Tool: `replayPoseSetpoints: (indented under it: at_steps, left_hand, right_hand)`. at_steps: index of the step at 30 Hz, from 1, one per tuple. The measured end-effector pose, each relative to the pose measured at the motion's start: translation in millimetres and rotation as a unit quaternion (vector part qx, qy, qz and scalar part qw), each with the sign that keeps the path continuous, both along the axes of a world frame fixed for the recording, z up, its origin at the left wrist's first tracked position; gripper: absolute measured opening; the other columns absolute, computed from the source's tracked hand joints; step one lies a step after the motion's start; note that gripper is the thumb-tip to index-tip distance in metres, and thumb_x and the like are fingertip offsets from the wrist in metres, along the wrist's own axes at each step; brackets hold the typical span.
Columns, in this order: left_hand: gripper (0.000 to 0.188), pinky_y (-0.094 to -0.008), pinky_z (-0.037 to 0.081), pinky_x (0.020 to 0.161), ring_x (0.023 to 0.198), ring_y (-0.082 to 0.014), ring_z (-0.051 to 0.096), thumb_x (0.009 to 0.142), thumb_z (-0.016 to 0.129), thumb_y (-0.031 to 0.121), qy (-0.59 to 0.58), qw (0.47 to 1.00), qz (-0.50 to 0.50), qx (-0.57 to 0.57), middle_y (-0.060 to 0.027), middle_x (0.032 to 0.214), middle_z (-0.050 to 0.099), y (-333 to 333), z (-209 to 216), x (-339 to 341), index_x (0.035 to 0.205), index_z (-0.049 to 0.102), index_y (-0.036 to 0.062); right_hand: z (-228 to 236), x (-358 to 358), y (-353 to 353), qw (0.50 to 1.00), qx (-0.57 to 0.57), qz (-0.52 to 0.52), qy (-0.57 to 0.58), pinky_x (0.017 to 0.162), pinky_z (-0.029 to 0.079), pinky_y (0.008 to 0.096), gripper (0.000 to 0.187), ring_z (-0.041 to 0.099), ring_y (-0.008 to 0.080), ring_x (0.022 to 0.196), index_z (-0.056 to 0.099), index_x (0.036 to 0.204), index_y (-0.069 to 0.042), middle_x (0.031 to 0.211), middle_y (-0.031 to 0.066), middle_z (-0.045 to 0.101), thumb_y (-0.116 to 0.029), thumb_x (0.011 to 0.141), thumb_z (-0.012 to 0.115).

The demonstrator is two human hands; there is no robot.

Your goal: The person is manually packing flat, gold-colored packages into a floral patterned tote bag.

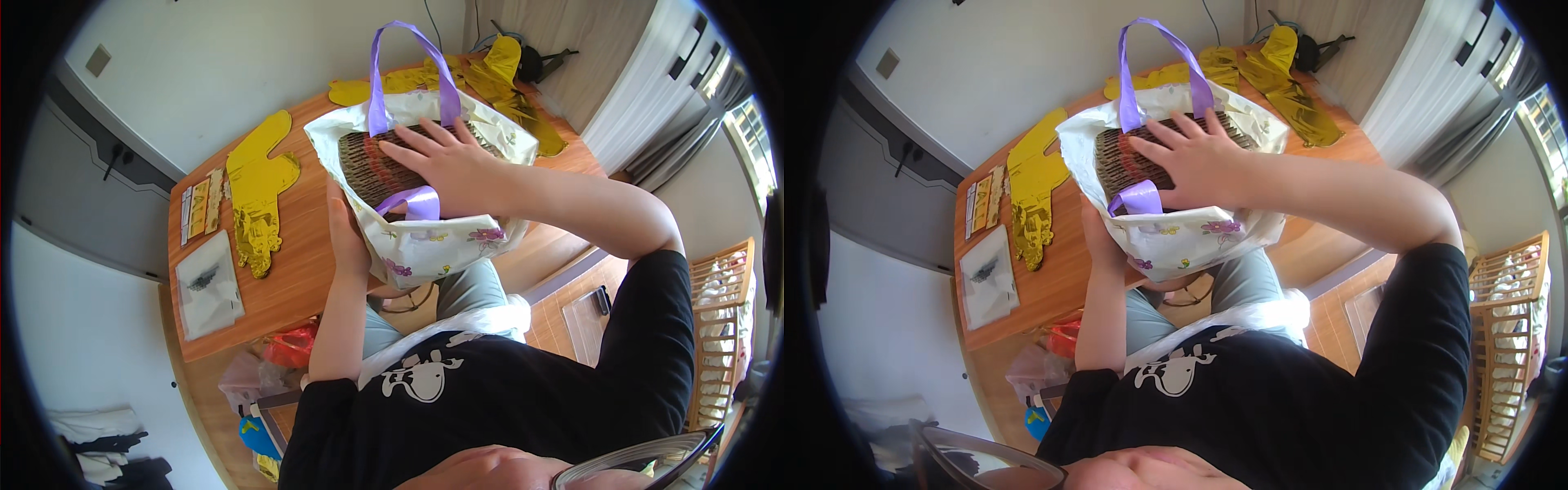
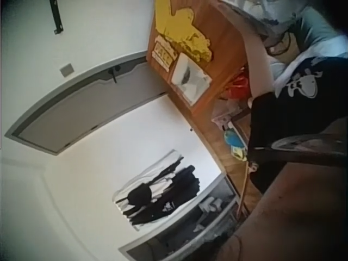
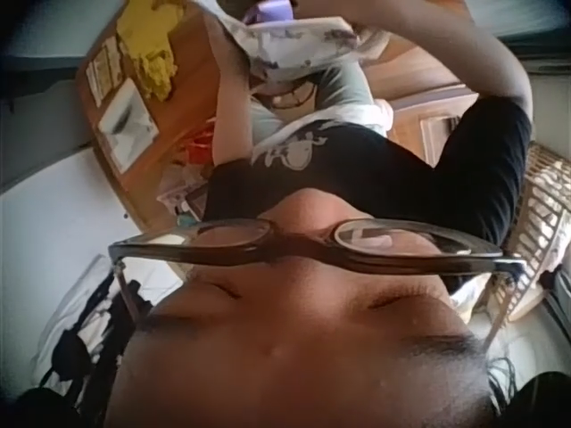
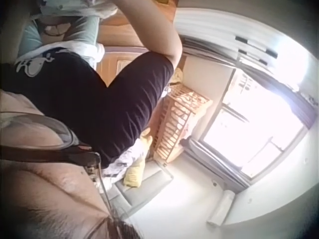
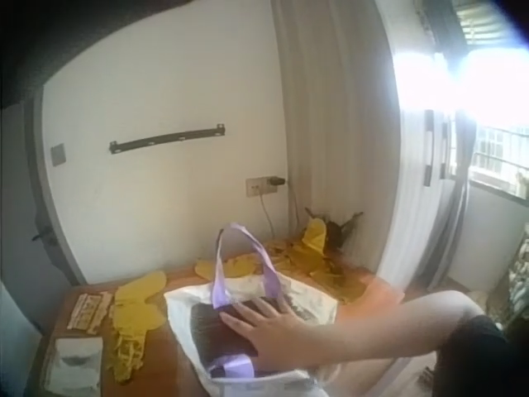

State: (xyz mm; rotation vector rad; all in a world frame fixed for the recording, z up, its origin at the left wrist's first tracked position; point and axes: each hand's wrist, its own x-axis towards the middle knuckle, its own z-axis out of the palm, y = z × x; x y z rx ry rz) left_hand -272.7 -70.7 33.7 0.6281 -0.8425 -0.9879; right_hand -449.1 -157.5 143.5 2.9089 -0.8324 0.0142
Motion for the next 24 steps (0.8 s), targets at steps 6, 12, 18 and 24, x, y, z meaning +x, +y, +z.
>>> replayPoseSetpoints:
  at_steps: [6, 12, 18, 24]
  left_hand:
    - [0.080, -0.0395, 0.054, 0.099, 0.123, -0.0285, 0.059, 0.104, 0.040, 0.057, 0.039, 0.996, -0.064, 0.045, -0.0165, 0.149, 0.042, -4, -5, -13, 0.161, 0.005, 0.0141]
    - [0.088, -0.0430, 0.023, 0.123, 0.149, -0.0277, 0.030, 0.101, 0.026, 0.072, -0.067, 0.997, -0.031, 0.022, -0.0133, 0.163, 0.026, -5, -4, 7, 0.163, 0.010, 0.0117]
    - [0.080, -0.0416, 0.018, 0.124, 0.152, -0.0260, 0.024, 0.105, 0.021, 0.064, -0.127, 0.982, 0.133, 0.048, -0.0111, 0.165, 0.024, 2, 6, 1, 0.163, 0.010, 0.0094]
    - [0.071, -0.0420, 0.041, 0.112, 0.138, -0.0249, 0.045, 0.108, 0.030, 0.054, -0.015, 0.992, -0.035, 0.119, -0.0144, 0.156, 0.037, -1, -43, 1, 0.161, 0.017, 0.0087]
  right_hand:
    - [-13, -5, -3, 0.999, 0.007, -0.036, -0.018, 0.116, 0.010, 0.0732, 0.099, 0.018, 0.0433, 0.153, 0.018, 0.162, -0.027, 0.166, 0.0141, 0.022, -0.071, 0.085, 0.061]
    - [52, -35, -4, 0.916, 0.303, 0.006, -0.264, 0.122, 0.025, 0.0440, 0.056, 0.035, 0.0311, 0.147, 0.045, 0.151, -0.009, 0.155, 0.0150, 0.044, -0.037, 0.103, 0.054]
    - [-14, -137, -53, 0.685, 0.287, -0.100, -0.662, 0.117, 0.033, 0.0394, 0.047, 0.048, 0.0259, 0.137, 0.047, 0.149, -0.004, 0.148, 0.0115, 0.054, -0.030, 0.110, 0.038]
    - [-107, -99, -22, 0.458, 0.547, -0.142, -0.686, 0.097, 0.050, 0.0328, 0.052, 0.061, 0.0172, 0.115, 0.043, 0.151, -0.008, 0.132, 0.0074, 0.061, -0.040, 0.109, 0.041]
